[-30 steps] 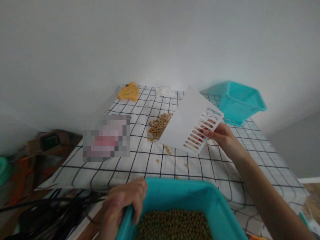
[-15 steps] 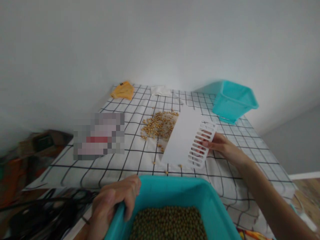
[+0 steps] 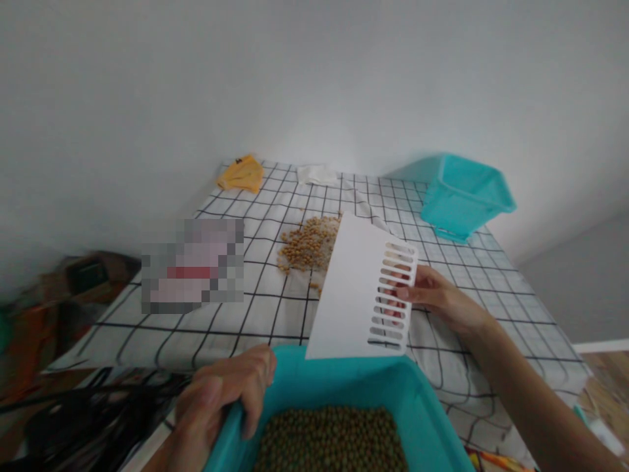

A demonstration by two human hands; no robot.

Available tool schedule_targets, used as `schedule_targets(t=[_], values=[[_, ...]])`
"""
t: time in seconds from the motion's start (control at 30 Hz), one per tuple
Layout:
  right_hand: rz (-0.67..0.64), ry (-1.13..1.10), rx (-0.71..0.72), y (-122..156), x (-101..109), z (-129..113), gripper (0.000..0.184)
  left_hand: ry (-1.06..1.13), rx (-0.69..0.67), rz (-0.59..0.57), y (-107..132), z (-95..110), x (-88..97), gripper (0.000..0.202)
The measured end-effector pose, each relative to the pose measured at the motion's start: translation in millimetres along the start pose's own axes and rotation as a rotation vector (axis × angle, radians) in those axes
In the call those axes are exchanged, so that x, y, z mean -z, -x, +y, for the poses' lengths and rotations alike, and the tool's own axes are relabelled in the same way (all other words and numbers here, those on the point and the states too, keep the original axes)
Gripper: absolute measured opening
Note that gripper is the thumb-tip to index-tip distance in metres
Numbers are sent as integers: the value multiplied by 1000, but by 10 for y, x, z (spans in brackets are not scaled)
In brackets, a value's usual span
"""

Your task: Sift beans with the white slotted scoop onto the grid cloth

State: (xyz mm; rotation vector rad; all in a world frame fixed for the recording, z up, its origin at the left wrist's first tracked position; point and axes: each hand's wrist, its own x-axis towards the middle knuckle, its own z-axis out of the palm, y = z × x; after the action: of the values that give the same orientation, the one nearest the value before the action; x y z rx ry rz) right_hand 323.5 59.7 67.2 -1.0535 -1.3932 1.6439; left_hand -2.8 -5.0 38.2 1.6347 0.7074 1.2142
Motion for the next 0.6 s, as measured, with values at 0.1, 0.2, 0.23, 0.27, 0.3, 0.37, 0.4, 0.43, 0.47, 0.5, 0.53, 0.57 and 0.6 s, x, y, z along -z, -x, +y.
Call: schedule_targets(t=[0.1, 0.2, 0.23, 0.27, 0.3, 0.37, 0.4, 0.43, 0.47, 0.5, 0.53, 0.57, 0.6], values=[[89, 42, 48, -16, 19, 6, 17, -6, -5, 4, 12, -3, 8, 65], [145, 104, 70, -33, 38, 10, 21, -7, -16, 9, 26, 0, 5, 65], [140, 122, 63, -36, 36, 10, 22, -10, -17, 8, 29, 2, 1, 65], [117, 133, 49, -36, 30, 10, 22, -11, -13, 13, 30, 5, -3, 65], [78, 139, 32, -36, 19, 9, 21, -11, -7, 21, 28, 9, -8, 66], [-14, 135, -6, -35, -11, 7, 22, 0, 6, 40, 21, 16, -12, 66], [-52, 131, -22, -34, -26, 7, 23, 6, 7, 42, 15, 18, -11, 66], [-79, 125, -31, -33, -37, 7, 24, 8, 9, 40, 10, 19, -9, 66], [-92, 118, -33, -31, -45, 7, 24, 7, 8, 34, 5, 19, -6, 66], [-94, 111, -30, -28, -48, 7, 24, 3, 5, 24, 2, 18, -4, 66], [-94, 103, -22, -24, -47, 8, 22, 0, 0, 16, 1, 18, -5, 66], [-94, 94, -10, -20, -43, 9, 21, -3, -7, 14, 3, 17, -10, 67], [-92, 83, 2, -14, -37, 10, 19, 0, -8, 26, 6, 18, -18, 68]])
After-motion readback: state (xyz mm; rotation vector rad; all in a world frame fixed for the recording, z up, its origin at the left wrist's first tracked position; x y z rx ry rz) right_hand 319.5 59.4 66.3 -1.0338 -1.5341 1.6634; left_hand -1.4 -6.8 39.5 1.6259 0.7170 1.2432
